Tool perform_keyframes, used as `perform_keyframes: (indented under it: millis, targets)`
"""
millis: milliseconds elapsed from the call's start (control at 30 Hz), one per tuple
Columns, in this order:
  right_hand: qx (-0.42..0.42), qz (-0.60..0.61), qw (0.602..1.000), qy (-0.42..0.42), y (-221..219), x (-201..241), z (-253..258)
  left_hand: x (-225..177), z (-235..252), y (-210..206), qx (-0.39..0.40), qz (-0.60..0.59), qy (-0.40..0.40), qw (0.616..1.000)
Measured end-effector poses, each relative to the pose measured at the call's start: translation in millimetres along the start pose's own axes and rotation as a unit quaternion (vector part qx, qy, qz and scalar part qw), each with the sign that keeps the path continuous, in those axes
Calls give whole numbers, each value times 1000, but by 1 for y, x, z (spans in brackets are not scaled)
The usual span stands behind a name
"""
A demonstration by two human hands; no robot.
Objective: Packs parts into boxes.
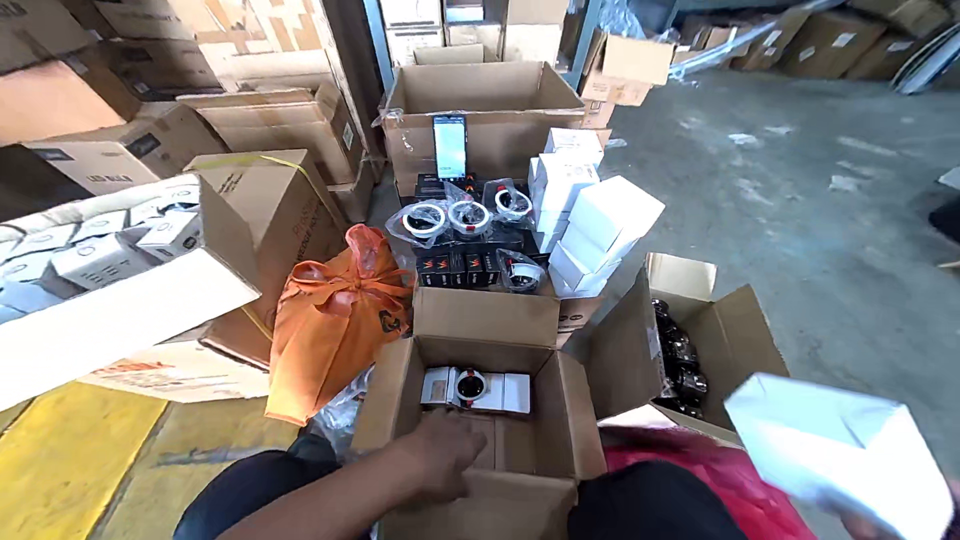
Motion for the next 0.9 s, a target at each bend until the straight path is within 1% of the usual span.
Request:
perform_keyframes:
  millis: [100,167,200,300,333,367,433,500,533,567,633,700,800,900]
  targets:
    - [-20,-21,996,79,-76,46,58,37,-20,-4,-25,-14,55,998]
    - [-40,-79,987,131,-129,73,91,44,-24,2,-32,11,104,994]
    - [-44,-125,981,145,-151,84,107,39,-24,9,-45,10,101,994]
    - [-64,-252,944,202,-206,121,151,16,-17,38,-139,-54,3,989]
    - [-70,-282,931,222,-222,130,163,15,-19,44,-161,-61,-14,985]
    - [-61,-313,919,231,-238,133,173,18,-22,47,-163,-52,-13,985]
    - [9,-377,900,220,-267,118,185,30,-31,48,-140,-26,15,990]
    - [88,-408,877,238,-289,85,185,41,-39,48,-110,-21,49,993]
    - [105,-419,868,247,-294,70,184,43,-42,49,-99,-22,61,993]
    - [105,-416,868,249,-295,62,183,45,-44,50,-96,-24,68,993]
    - [73,-375,892,240,-289,64,187,45,-46,52,-99,-24,71,992]
    - [43,-308,929,199,-285,73,196,45,-47,52,-103,-24,71,992]
    - [49,-227,969,82,-284,65,215,44,-48,52,-104,-26,68,992]
    - [92,-155,983,-31,-292,41,226,45,-46,50,-99,-16,71,992]
Point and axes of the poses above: each hand's wrist, its own z-axis towards the middle knuckle, its own y-axis out of the back of the hand, x = y × z, the point moved 10 cm from there along z, towards the middle knuckle, and after that the axes turned 15 degrees about -x, right-handed, at the moved point
